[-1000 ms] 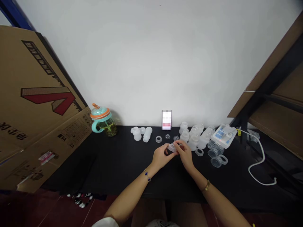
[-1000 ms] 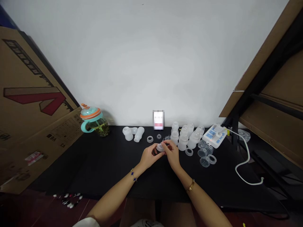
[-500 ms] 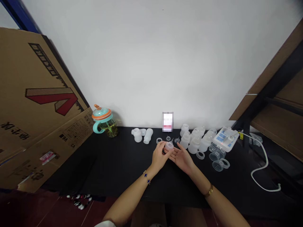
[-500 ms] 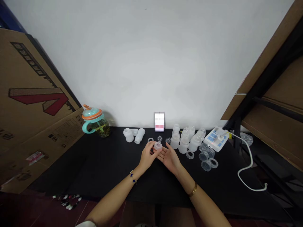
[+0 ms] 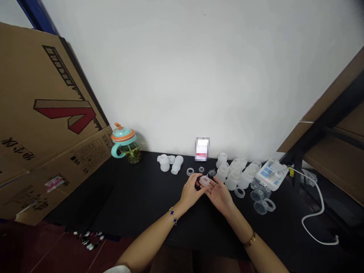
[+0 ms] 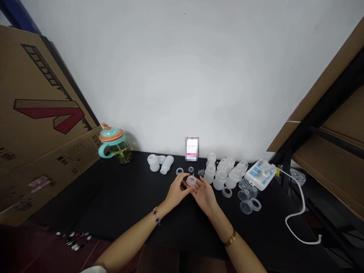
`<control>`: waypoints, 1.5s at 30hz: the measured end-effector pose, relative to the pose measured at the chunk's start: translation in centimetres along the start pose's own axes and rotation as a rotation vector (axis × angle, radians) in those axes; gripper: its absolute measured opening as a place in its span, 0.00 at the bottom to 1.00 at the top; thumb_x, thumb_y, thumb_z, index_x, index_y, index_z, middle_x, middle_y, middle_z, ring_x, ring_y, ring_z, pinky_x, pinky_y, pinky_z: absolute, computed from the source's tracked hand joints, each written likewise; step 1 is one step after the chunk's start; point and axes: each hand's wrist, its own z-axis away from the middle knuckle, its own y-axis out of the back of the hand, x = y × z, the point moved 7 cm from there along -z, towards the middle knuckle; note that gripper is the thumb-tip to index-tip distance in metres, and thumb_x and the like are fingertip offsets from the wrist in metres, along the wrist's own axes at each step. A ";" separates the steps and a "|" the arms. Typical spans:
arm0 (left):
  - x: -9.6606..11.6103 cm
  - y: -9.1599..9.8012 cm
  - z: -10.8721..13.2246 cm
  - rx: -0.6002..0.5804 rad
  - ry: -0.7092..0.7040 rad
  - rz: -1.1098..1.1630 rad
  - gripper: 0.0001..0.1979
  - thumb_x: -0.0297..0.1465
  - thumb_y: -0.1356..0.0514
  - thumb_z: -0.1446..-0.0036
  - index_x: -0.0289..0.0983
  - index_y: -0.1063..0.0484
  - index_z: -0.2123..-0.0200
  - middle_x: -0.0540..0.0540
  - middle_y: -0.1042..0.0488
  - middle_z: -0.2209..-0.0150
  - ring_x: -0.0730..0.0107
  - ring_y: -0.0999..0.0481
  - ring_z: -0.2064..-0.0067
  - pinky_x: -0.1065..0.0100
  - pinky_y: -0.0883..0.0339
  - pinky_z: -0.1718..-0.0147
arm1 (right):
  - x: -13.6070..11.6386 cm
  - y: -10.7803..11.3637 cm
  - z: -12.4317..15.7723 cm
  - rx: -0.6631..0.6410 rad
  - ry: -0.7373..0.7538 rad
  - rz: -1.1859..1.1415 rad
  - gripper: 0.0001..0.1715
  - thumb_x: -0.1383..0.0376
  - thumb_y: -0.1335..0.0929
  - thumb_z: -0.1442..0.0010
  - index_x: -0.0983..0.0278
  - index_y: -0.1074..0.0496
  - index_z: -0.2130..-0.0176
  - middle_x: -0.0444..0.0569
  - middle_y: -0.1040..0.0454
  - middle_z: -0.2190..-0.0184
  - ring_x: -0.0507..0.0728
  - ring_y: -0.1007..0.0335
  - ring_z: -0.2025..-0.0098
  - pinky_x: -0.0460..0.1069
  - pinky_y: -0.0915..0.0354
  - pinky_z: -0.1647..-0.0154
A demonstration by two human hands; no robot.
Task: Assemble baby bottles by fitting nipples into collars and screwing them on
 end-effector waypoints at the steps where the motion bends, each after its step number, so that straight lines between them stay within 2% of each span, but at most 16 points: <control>1: 0.0 0.0 0.0 -0.002 -0.001 0.008 0.22 0.36 0.35 0.45 0.44 0.30 0.46 0.46 0.29 0.45 0.68 0.26 0.61 0.68 0.29 0.67 | -0.1 0.1 0.0 0.001 0.017 0.004 0.11 0.60 0.33 0.40 0.62 0.24 0.60 0.56 0.19 0.58 0.64 0.22 0.51 0.59 0.26 0.50; 3: 0.2 0.0 -0.1 -0.004 -0.001 0.025 0.19 0.37 0.36 0.44 0.42 0.29 0.49 0.46 0.28 0.46 0.69 0.26 0.63 0.69 0.29 0.68 | -0.3 -0.1 0.1 -0.010 0.041 0.019 0.09 0.64 0.31 0.43 0.62 0.24 0.61 0.54 0.18 0.58 0.64 0.22 0.50 0.59 0.27 0.49; 6: 0.4 0.3 -0.1 0.009 -0.001 0.040 0.16 0.40 0.39 0.41 0.41 0.27 0.51 0.45 0.26 0.50 0.68 0.25 0.63 0.68 0.29 0.66 | -0.3 -0.7 0.4 -0.049 0.047 0.063 0.12 0.67 0.29 0.45 0.62 0.23 0.58 0.51 0.18 0.56 0.62 0.23 0.47 0.56 0.28 0.46; 11: 0.8 0.9 -0.2 0.048 -0.012 0.052 0.14 0.43 0.41 0.38 0.40 0.26 0.57 0.47 0.24 0.59 0.67 0.25 0.63 0.66 0.30 0.61 | -0.2 -1.1 1.0 -0.055 0.056 0.133 0.15 0.61 0.28 0.41 0.63 0.22 0.54 0.53 0.19 0.52 0.61 0.24 0.46 0.55 0.31 0.43; 13: 0.8 0.9 -0.2 0.047 -0.010 0.051 0.14 0.43 0.41 0.38 0.40 0.26 0.58 0.47 0.24 0.60 0.67 0.25 0.63 0.66 0.30 0.61 | -0.2 -0.9 1.0 -0.043 0.059 0.158 0.15 0.59 0.28 0.40 0.63 0.22 0.54 0.53 0.19 0.53 0.60 0.23 0.49 0.54 0.30 0.45; 18: 0.8 0.6 -0.2 0.017 0.002 0.075 0.16 0.44 0.42 0.38 0.40 0.25 0.55 0.47 0.23 0.58 0.69 0.25 0.66 0.67 0.30 0.63 | -0.4 -0.1 1.1 0.069 0.067 0.217 0.16 0.60 0.26 0.42 0.58 0.23 0.53 0.48 0.18 0.60 0.55 0.20 0.63 0.49 0.25 0.60; 22: 0.6 0.3 -0.2 -0.012 0.008 0.071 0.17 0.42 0.38 0.41 0.41 0.25 0.52 0.47 0.23 0.54 0.71 0.26 0.68 0.68 0.30 0.66 | -0.8 0.0 1.3 0.129 0.075 0.227 0.20 0.61 0.25 0.45 0.57 0.23 0.51 0.46 0.19 0.59 0.54 0.23 0.66 0.47 0.26 0.67; 25: 0.7 0.3 -0.2 -0.010 0.000 0.076 0.17 0.41 0.37 0.43 0.41 0.25 0.52 0.47 0.23 0.55 0.71 0.27 0.69 0.69 0.30 0.68 | -1.0 -0.1 1.4 0.131 0.087 0.234 0.19 0.61 0.25 0.44 0.57 0.23 0.52 0.47 0.19 0.58 0.54 0.24 0.65 0.46 0.26 0.68; 29: 0.9 0.5 -0.1 -0.008 0.009 0.075 0.16 0.44 0.38 0.41 0.40 0.25 0.55 0.48 0.23 0.59 0.71 0.27 0.69 0.69 0.32 0.69 | -0.8 -0.1 1.2 0.111 0.088 0.247 0.16 0.58 0.26 0.42 0.58 0.22 0.53 0.47 0.20 0.63 0.55 0.24 0.66 0.47 0.27 0.70; 32: 0.9 0.5 -0.1 -0.010 0.013 0.066 0.16 0.44 0.39 0.41 0.40 0.24 0.56 0.48 0.23 0.59 0.71 0.27 0.69 0.69 0.32 0.69 | -0.7 0.1 1.1 0.116 0.088 0.254 0.16 0.58 0.26 0.42 0.58 0.22 0.54 0.47 0.20 0.65 0.54 0.24 0.67 0.46 0.27 0.71; 37: 0.7 0.4 -0.1 -0.011 0.007 0.055 0.16 0.43 0.37 0.42 0.40 0.25 0.54 0.48 0.23 0.57 0.71 0.27 0.69 0.69 0.32 0.69 | -0.7 0.1 1.1 0.127 0.093 0.266 0.17 0.59 0.26 0.43 0.58 0.22 0.53 0.47 0.20 0.62 0.54 0.24 0.66 0.46 0.28 0.71; 41: 0.8 0.4 -0.1 -0.016 0.005 0.046 0.16 0.42 0.38 0.41 0.40 0.26 0.54 0.48 0.24 0.58 0.71 0.27 0.69 0.69 0.32 0.69 | -0.9 -0.1 1.3 0.124 0.101 0.285 0.19 0.58 0.25 0.45 0.58 0.22 0.54 0.47 0.20 0.63 0.53 0.25 0.67 0.45 0.28 0.71; 45: 0.7 0.4 -0.1 -0.019 0.013 0.045 0.15 0.40 0.38 0.41 0.40 0.26 0.54 0.48 0.24 0.56 0.73 0.27 0.70 0.69 0.32 0.69 | -0.9 -0.1 1.2 0.119 0.115 0.323 0.20 0.60 0.24 0.47 0.57 0.22 0.53 0.46 0.20 0.59 0.53 0.25 0.65 0.45 0.29 0.70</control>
